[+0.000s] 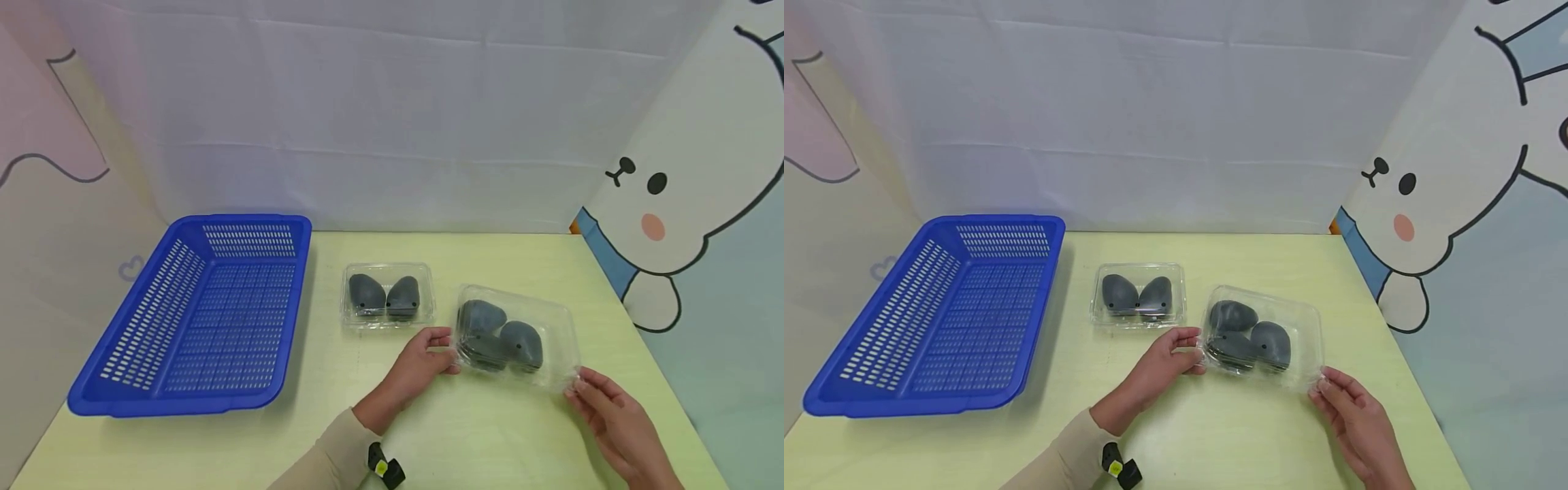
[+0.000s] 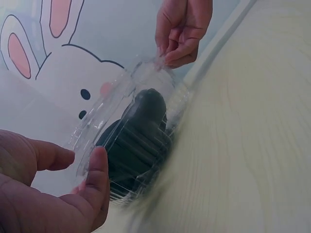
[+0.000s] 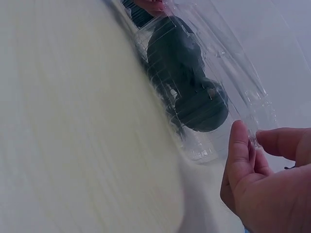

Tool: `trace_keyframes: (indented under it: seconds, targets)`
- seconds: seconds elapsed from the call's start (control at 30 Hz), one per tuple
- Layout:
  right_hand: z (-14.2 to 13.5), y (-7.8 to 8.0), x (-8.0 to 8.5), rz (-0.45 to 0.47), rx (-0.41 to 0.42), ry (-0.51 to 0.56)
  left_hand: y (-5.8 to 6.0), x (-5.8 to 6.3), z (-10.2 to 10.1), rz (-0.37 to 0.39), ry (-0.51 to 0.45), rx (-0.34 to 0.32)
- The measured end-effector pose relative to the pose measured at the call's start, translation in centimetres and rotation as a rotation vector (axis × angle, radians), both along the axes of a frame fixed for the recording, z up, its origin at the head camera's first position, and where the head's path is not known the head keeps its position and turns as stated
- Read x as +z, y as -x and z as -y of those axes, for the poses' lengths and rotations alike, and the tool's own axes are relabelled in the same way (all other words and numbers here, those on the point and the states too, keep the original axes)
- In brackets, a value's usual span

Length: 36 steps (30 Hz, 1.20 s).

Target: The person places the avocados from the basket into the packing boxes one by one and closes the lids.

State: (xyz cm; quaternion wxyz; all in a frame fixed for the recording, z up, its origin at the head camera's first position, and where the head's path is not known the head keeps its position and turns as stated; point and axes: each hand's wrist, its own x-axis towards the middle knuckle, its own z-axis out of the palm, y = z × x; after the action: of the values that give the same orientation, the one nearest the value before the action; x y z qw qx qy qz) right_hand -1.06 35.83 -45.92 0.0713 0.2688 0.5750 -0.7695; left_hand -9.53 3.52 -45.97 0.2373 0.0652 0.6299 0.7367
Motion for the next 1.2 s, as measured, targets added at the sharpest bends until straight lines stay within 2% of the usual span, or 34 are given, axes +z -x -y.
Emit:
trace_keyframes:
  seconds: [0.17,0.33,0.63,0.8,0.97,1.2]
  targets:
    - [-0.6,0.6,0.2,-0.084,-0.027,0.051,-0.3,0.3,-0.4,-0.008,-0.005,-0.019]
    - [-1.1,1.4,0.3,-0.154,-0.020,0.078,0.0,0.2,-0.8,-0.017,0.005,-0.025]
    - [-1.7,3.7,0.6,-0.172,-0.035,0.078,1.0,0.3,-1.6,-0.032,0.038,-0.019]
    - [-2.1,4.9,0.6,-0.220,-0.017,0.081,1.4,0.5,-2.2,-0.050,0.060,0.000]
    - [-2.5,6.0,0.5,-0.261,-0.009,0.078,1.6,0.8,-2.6,-0.062,0.095,0.002]
    - [-3.1,7.3,0.6,-0.262,-0.027,0.079,1.9,1.2,-3.3,-0.086,0.119,-0.002]
